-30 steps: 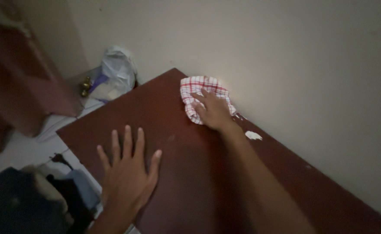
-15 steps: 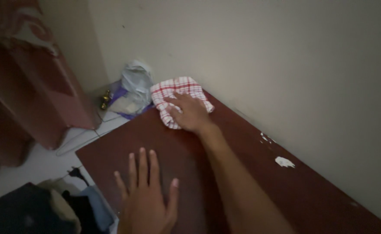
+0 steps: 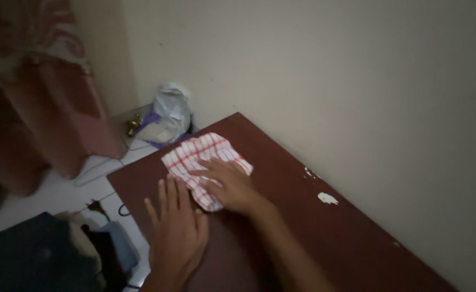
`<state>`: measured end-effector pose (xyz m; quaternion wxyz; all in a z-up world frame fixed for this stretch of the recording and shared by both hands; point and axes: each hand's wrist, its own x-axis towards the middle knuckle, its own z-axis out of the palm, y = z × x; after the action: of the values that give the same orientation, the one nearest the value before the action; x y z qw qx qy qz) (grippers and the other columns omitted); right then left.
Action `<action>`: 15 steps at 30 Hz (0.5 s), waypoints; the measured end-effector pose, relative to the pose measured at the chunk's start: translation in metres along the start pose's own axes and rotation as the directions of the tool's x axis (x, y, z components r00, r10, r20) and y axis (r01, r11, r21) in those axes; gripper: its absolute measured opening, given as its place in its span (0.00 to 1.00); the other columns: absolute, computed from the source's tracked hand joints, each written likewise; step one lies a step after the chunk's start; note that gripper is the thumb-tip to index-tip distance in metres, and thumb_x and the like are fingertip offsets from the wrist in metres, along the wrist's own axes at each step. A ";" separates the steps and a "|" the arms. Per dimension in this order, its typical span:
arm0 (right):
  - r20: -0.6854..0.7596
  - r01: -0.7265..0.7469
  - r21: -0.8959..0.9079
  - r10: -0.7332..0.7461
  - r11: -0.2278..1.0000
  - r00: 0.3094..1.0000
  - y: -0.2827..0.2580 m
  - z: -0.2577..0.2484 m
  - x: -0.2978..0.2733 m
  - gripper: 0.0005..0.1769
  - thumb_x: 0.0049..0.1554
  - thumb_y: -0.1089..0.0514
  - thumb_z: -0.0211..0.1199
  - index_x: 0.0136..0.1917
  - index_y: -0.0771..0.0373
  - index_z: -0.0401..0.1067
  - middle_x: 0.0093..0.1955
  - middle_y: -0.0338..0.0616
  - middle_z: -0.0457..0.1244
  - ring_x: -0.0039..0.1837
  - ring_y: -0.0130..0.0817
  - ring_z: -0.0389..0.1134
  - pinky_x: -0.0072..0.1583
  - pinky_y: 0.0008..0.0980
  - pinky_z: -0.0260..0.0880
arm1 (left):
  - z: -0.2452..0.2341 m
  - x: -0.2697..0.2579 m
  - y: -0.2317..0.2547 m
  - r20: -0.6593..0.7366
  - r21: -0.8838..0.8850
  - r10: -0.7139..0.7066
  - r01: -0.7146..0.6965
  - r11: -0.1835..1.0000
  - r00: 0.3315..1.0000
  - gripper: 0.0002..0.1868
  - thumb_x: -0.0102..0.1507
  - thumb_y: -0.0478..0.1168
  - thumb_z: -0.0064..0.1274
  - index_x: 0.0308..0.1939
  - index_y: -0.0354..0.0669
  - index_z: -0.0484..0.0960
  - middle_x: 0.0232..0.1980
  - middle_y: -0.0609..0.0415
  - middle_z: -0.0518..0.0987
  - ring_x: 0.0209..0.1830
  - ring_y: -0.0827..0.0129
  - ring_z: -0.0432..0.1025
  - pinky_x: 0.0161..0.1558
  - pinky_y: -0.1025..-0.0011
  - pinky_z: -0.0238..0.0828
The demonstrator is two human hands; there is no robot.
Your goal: Wiping a low wooden table with a cloth and spray bottle.
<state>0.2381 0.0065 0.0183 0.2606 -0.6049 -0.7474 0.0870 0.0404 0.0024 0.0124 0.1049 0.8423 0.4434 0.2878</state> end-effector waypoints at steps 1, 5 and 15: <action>0.028 -0.018 0.012 0.017 1.000 0.999 -0.004 -0.004 -0.009 0.24 0.65 0.47 0.52 0.72 0.46 0.71 0.80 0.45 0.57 0.82 0.47 0.53 0.77 0.52 0.47 | -0.002 0.001 -0.002 0.019 0.018 -0.013 0.013 1.000 1.000 0.42 0.61 0.49 0.44 0.73 0.27 0.52 0.79 0.34 0.49 0.81 0.42 0.39 0.72 0.37 0.32; 0.030 -0.074 0.023 0.074 0.997 0.997 -0.002 -0.033 -0.044 0.25 0.64 0.45 0.53 0.71 0.48 0.72 0.79 0.45 0.57 0.82 0.46 0.53 0.78 0.51 0.43 | -0.002 -0.001 0.000 -0.041 -0.060 0.016 -0.018 0.998 0.999 0.42 0.62 0.49 0.44 0.74 0.26 0.53 0.80 0.33 0.49 0.81 0.42 0.40 0.73 0.37 0.32; -0.212 -0.232 -0.097 0.208 0.968 0.955 0.164 -0.037 0.019 0.25 0.64 0.46 0.54 0.71 0.55 0.71 0.78 0.57 0.56 0.78 0.53 0.57 0.75 0.46 0.55 | -0.007 0.008 -0.006 0.107 -0.027 -0.011 0.014 1.000 0.994 0.45 0.62 0.51 0.42 0.76 0.27 0.46 0.82 0.33 0.43 0.83 0.39 0.33 0.73 0.33 0.24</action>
<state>0.3950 0.0590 -0.0180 0.2860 -0.7048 -0.6491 0.0086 0.0362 0.0113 0.0183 0.1418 0.8522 0.4383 0.2480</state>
